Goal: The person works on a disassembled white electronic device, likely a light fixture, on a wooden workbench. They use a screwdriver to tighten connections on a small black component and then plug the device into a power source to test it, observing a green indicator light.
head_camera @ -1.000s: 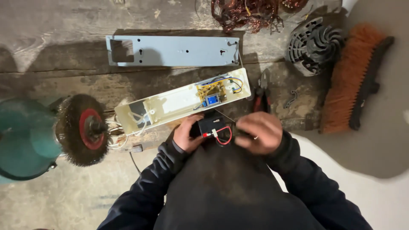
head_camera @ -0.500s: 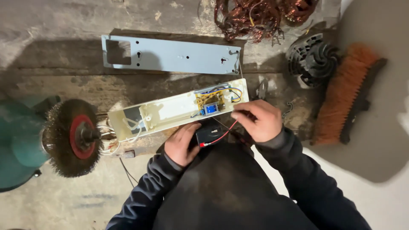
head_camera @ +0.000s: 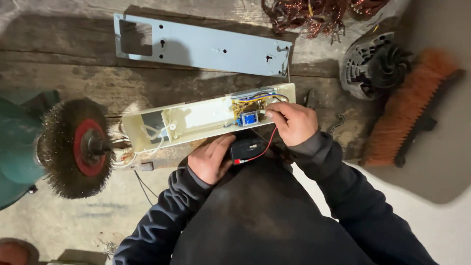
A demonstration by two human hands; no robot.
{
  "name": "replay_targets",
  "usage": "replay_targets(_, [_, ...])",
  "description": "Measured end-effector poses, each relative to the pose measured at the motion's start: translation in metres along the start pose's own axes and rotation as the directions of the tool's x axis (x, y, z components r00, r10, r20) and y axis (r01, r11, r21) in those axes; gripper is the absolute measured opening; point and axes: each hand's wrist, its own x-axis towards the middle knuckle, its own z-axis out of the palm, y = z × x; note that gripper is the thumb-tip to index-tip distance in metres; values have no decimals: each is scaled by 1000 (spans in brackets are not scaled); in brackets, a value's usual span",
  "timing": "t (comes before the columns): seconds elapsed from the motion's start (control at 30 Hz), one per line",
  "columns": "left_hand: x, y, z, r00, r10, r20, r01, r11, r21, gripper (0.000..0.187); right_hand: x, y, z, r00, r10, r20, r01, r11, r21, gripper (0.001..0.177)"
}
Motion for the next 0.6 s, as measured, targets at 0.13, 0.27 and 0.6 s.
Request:
replay_targets(0.13, [2, 1, -2, 999, 9, -40, -9, 1000, 7, 66, -1, 2, 4, 998, -67, -12, 67, 998, -11, 11])
replay_targets(0.27, [6, 3, -7, 999, 25, -43, -25, 1000, -9, 65, 2, -1, 1, 987, -160, 4, 160, 986, -51, 9])
replay_targets(0.6, [5, 2, -8, 1000, -4, -7, 3, 999, -46, 64, 6, 0, 1, 972, -229, 60, 234, 967, -96, 8])
